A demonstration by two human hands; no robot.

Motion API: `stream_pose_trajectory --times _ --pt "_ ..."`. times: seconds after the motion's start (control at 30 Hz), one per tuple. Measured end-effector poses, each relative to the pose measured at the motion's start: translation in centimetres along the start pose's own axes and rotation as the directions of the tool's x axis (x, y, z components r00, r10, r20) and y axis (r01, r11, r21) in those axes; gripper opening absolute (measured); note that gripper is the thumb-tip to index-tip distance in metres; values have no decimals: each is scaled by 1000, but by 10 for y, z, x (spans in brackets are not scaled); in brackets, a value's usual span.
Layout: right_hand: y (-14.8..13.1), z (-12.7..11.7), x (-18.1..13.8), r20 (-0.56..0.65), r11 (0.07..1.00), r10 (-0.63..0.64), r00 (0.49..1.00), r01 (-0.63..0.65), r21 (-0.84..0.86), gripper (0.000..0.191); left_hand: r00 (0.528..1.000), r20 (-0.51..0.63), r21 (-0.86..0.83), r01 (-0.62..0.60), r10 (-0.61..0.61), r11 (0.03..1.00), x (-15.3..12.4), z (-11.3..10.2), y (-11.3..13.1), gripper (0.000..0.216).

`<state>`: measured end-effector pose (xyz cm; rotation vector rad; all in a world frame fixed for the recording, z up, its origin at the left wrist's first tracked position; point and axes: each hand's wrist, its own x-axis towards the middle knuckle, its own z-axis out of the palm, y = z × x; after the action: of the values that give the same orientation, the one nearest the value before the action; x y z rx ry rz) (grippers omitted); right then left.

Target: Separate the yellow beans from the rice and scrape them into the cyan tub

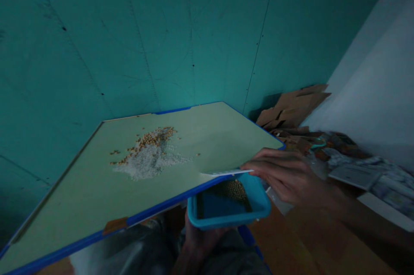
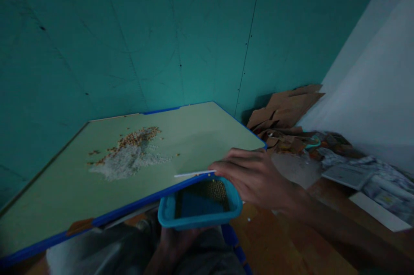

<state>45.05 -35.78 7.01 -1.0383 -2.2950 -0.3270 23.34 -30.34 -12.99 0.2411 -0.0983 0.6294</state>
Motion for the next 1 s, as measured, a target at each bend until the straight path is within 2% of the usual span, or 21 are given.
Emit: stream_pose_trajectory --times 0.1,0.23,0.37,0.47,0.6,0.7,0.8,1.0 --pt "0 -2 -2 20 1000 0 1000 0 4 26 999 38 -2 -4 4 1000 -5 -9 2 60" --pt "0 -8 -3 50 1000 19 999 -20 15 30 1000 4 25 -24 24 999 -10 -11 5 61" --pt "10 -10 10 -58 998 54 997 -55 -14 31 1000 -10 6 7 -7 1000 -12 -5 7 71" --pt "31 3 29 -165 997 36 986 -47 -63 23 1000 5 -1 15 -15 1000 -14 -4 11 70" --pt "66 34 47 -145 999 22 989 -28 -37 20 1000 -4 22 1 -1 1000 -18 -7 16 67" --pt "79 50 47 -91 1000 20 996 -21 -8 20 1000 -21 21 -3 3 1000 -19 -9 19 66" --pt "76 49 40 -71 1000 21 997 -21 6 20 1000 -22 22 -2 3 1000 -18 -11 21 64" --pt "48 22 25 -29 998 10 1000 -9 59 23 1000 -12 21 20 -19 1000 -15 -19 22 70"
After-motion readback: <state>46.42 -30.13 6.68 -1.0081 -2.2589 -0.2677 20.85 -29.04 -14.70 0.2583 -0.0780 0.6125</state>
